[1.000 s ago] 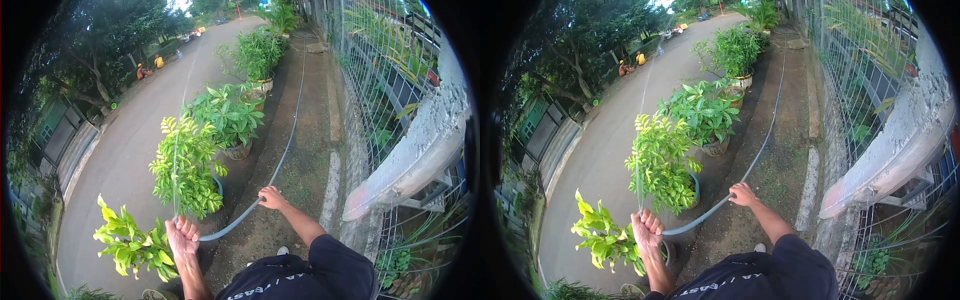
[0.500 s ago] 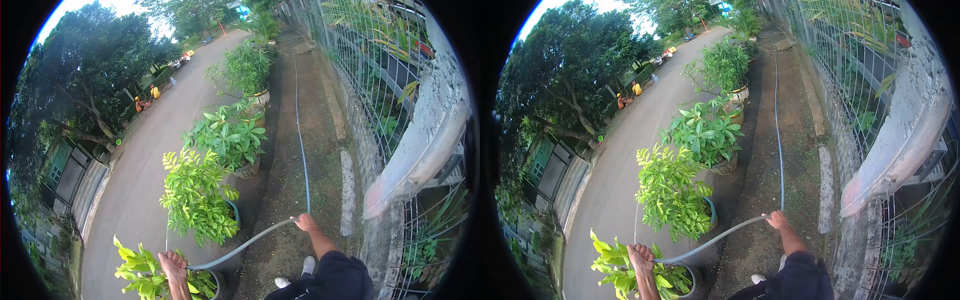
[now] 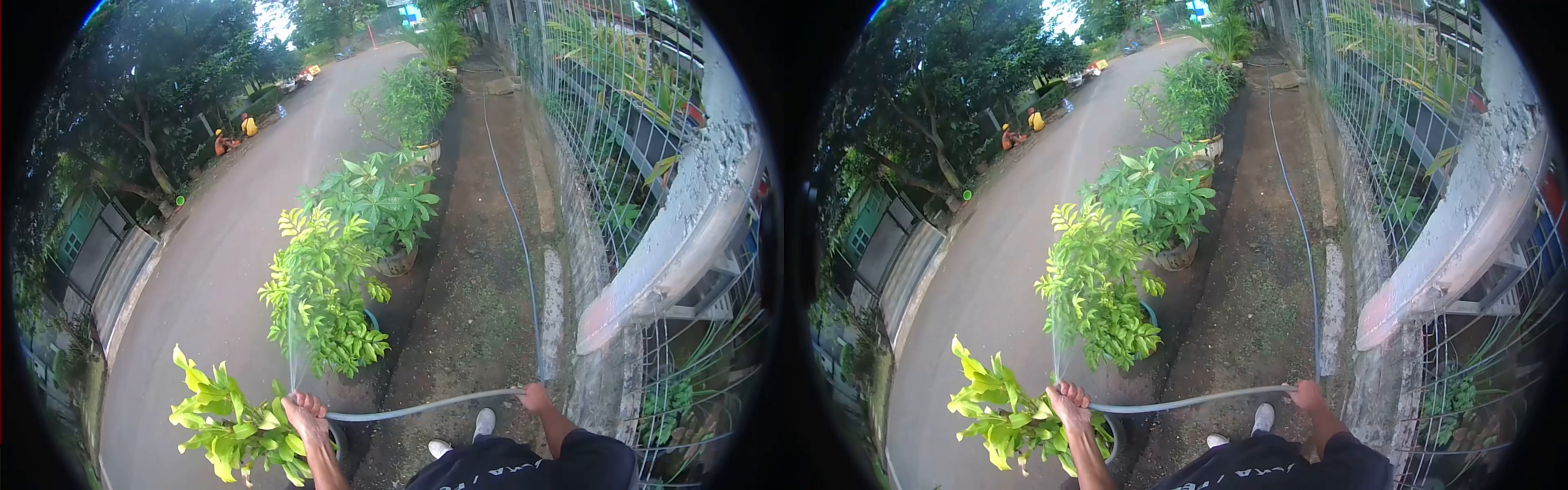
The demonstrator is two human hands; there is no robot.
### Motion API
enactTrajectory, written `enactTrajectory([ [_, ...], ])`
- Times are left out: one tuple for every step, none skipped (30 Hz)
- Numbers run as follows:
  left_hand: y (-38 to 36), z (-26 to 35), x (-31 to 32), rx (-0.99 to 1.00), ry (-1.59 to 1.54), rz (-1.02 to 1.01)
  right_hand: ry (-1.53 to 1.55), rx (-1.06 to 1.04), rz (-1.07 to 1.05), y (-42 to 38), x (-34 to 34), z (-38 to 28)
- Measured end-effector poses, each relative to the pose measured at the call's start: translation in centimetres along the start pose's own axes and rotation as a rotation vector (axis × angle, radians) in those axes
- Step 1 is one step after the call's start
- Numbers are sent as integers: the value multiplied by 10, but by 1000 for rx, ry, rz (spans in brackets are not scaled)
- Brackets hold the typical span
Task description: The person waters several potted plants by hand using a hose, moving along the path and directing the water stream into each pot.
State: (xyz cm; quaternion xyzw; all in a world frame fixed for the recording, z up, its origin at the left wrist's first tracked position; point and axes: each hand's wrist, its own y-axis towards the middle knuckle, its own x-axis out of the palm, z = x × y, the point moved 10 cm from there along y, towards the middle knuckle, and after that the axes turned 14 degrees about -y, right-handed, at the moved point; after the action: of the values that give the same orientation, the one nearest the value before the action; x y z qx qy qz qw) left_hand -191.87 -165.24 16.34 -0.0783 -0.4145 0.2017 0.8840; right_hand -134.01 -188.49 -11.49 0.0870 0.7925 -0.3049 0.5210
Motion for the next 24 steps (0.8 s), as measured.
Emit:
enactTrajectory([
  [2,9,3,19,-4,-54,58,40,-5,1,-4,-11],
  [3,18,5,40,-10,-110,117,78,-8,3,-8,-19],
  [6,23,2,40,-31,-97,116,67,12,10,3,-22],
  [2,32,1,50,-48,-108,112,23,51,11,19,-29],
  [-5,45,5,88,-63,-131,106,-26,95,16,31,-36],
  [-8,59,9,128,-81,-156,90,-46,84,9,38,-47],
  [-8,70,6,140,-110,-164,71,-63,69,0,45,-59],
  [-7,75,5,149,-131,-172,64,-74,90,-2,49,-71],
  [-8,80,7,159,-96,-199,20,-70,39,-7,63,-78],
  [-11,85,6,166,-54,-221,-23,-61,-19,-14,77,-79],
  [-8,83,3,148,-20,-208,-28,-62,-18,-18,83,-77],
  [-11,88,2,147,-23,-207,-62,-98,-56,-19,90,-82],
  [-16,92,5,153,-9,-230,-94,-135,-91,-20,97,-86],
  [-21,95,6,159,5,-253,-94,-135,-88,-22,101,-87],
  [-14,96,-2,157,-12,-288,-106,-146,-32,-30,96,-88],
  [-7,93,-8,152,-15,-285,-121,-155,22,-37,91,-86],
  [-1,87,-16,136,15,-243,-126,-153,19,-43,89,-80],
  [3,81,-27,122,49,-199,-77,-107,-25,-47,93,-69],
  [5,72,-35,77,57,-179,-26,-62,-70,-51,98,-59],
  [2,68,-43,77,63,-175,-24,-62,-76,-56,98,-53],
  [-5,64,-46,61,58,-185,-55,-65,-86,-65,93,-49],
  [-12,61,-50,41,54,-189,-89,-66,-101,-75,87,-46],
  [-17,61,-54,37,58,-200,-129,-61,-108,-86,80,-45],
  [-21,61,-60,34,63,-183,-136,-63,-124,-93,84,-38],
])
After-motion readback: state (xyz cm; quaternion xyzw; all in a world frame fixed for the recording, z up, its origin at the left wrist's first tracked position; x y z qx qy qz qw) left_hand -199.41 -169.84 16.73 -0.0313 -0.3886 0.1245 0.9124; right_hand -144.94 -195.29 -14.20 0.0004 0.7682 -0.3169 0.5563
